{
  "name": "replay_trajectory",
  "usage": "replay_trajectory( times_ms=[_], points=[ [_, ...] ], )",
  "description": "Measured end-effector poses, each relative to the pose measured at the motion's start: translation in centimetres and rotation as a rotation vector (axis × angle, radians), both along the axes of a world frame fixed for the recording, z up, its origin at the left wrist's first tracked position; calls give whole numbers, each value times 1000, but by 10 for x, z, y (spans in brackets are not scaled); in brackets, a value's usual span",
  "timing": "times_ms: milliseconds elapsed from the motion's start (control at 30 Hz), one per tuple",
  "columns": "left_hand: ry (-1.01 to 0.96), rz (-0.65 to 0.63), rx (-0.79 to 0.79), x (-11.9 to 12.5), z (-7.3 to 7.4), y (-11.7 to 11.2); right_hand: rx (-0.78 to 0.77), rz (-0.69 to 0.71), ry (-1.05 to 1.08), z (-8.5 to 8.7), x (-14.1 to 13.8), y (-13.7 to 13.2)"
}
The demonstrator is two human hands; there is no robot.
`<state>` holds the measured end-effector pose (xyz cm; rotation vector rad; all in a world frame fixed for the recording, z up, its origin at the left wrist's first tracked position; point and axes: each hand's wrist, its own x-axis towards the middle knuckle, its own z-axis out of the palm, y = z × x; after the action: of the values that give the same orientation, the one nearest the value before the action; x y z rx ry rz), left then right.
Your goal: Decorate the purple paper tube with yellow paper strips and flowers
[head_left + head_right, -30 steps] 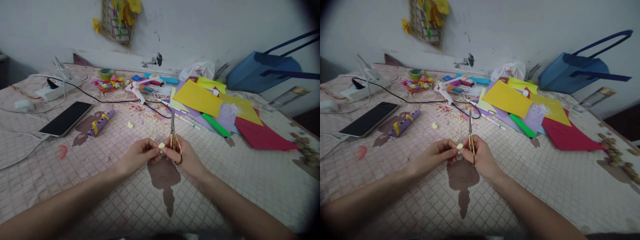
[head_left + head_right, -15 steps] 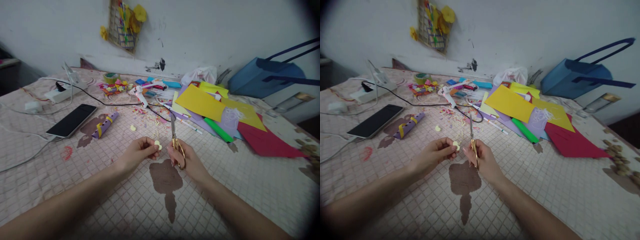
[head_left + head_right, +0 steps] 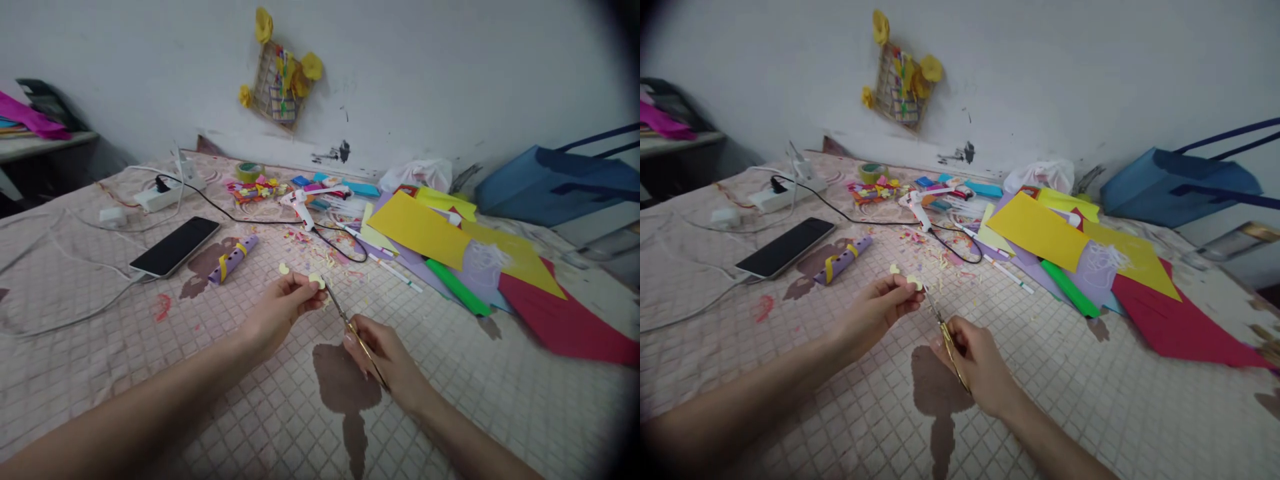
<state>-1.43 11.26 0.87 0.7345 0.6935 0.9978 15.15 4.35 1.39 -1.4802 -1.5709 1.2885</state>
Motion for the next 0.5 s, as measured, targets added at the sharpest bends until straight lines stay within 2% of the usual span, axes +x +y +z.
replay_trajectory(
  times_ms=[500],
  points=[
    [-81,24,-73,3,1,-4,19,3,-16,-9,0,-1]
  ],
)
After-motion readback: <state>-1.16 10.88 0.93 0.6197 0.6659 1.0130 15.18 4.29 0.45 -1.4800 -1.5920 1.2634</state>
